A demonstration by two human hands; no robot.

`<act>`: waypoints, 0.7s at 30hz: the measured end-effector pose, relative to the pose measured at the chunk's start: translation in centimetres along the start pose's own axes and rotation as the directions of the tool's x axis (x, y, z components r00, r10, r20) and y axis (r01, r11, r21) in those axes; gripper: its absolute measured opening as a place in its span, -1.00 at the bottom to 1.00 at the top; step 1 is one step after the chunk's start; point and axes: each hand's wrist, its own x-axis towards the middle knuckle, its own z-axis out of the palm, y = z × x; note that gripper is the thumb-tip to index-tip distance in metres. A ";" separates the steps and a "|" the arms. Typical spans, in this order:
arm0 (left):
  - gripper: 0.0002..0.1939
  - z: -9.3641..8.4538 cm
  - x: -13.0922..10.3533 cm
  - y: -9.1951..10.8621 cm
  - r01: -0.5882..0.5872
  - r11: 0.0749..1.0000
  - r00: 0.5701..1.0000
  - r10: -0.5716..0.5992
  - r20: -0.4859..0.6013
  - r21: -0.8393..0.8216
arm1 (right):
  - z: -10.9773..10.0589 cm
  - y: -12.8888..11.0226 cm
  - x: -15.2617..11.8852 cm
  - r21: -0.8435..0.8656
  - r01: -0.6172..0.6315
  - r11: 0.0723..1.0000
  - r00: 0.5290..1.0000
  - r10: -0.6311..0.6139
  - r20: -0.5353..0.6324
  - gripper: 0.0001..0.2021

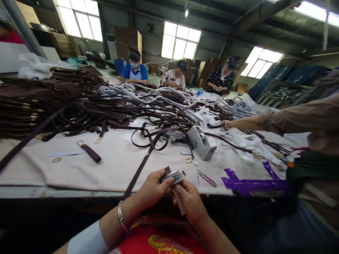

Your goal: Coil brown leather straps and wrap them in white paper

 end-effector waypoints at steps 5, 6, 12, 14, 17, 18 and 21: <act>-0.69 -1.3 0.0 0.5 0.074 0.997 0.997 -0.074 0.007 0.008 | -1.5 -1.6 -2.4 -0.194 0.107 0.975 0.990 -0.086 0.113 -0.60; -0.69 -1.5 -0.1 0.7 0.077 0.997 0.997 -0.078 0.026 0.021 | -1.9 -2.2 -2.9 -0.231 0.175 0.957 0.974 -0.134 0.182 -0.64; -0.75 -0.8 -1.8 1.8 0.074 0.987 0.978 -0.099 0.181 0.141 | -2.4 -4.5 -3.6 -0.467 0.596 0.654 0.798 -0.418 0.433 -0.72; -0.74 -0.4 -2.5 2.2 0.081 0.988 0.960 -0.113 0.255 0.134 | -2.3 -4.6 -3.6 -0.504 0.629 0.592 0.777 -0.455 0.435 -0.85; -0.70 -0.2 -3.5 2.6 0.128 0.992 0.924 -0.124 0.362 0.013 | -2.4 -4.6 -3.9 -0.519 0.610 0.598 0.792 -0.457 0.405 -0.85; -0.70 -0.2 -3.8 2.6 0.169 0.985 0.914 -0.144 0.379 -0.033 | -2.5 -4.6 -4.1 -0.520 0.603 0.605 0.798 -0.453 0.398 -0.84; -0.69 -0.2 -4.3 2.2 0.299 0.951 0.897 -0.252 0.364 -0.077 | -3.0 -4.7 -4.8 -0.521 0.587 0.619 0.808 -0.414 0.419 -0.82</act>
